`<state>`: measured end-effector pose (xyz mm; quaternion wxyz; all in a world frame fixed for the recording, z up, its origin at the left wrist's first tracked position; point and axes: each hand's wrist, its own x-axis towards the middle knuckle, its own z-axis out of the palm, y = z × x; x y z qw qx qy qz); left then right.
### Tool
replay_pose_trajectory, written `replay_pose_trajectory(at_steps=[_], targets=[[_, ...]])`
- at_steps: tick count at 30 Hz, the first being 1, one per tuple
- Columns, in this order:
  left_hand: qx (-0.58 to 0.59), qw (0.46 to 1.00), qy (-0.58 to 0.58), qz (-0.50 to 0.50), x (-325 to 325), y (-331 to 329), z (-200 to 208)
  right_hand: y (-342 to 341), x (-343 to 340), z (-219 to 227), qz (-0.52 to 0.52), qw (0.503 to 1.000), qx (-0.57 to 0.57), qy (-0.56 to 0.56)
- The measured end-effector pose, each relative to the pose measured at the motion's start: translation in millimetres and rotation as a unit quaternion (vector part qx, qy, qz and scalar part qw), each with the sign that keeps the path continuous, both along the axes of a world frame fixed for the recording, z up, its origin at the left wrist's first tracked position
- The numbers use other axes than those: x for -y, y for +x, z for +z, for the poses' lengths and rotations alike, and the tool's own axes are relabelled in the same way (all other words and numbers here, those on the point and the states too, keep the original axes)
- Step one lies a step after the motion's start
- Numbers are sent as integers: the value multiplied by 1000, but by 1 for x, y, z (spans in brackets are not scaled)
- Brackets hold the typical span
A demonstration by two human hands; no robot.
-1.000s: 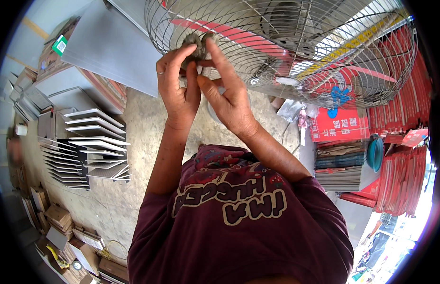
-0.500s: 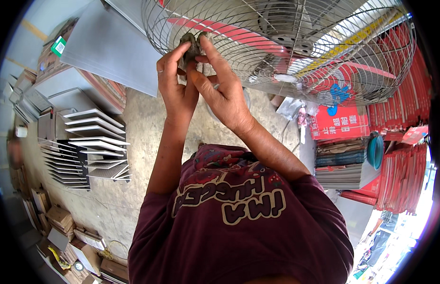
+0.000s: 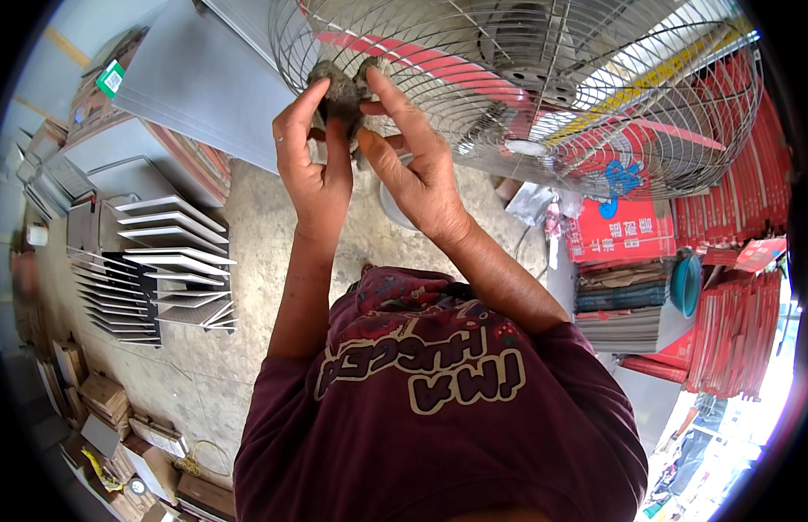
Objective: The person wipes the central hub and motor housing of a large metal fan using a cloth.
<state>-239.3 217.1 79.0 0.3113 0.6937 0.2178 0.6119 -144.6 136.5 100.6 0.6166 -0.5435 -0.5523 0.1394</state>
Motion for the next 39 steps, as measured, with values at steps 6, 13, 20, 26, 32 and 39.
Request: replay_pose_trajectory(at_steps=[6,13,20,26,32,39], targets=[[11,1000,5,-17,-11,16,3,1,-11,7,-10,1000,-9,-6],[-10,1000,-9,10,-8,7,-14,2,-12,-5,25,997,-44,-56],[11,1000,13,3,-16,4,9,-4,-19,18,11,1000,25,14],[2,1000,-12,19,-18,2,-11,-4,-20,-3,42,996,-49,-58],[-12,998,46,45,-26,0,13,-6,-30,14,30,999,-14,30],[33,996,-87,-5,-29,-3,-11,-11,-32,3,74,991,-81,-76]])
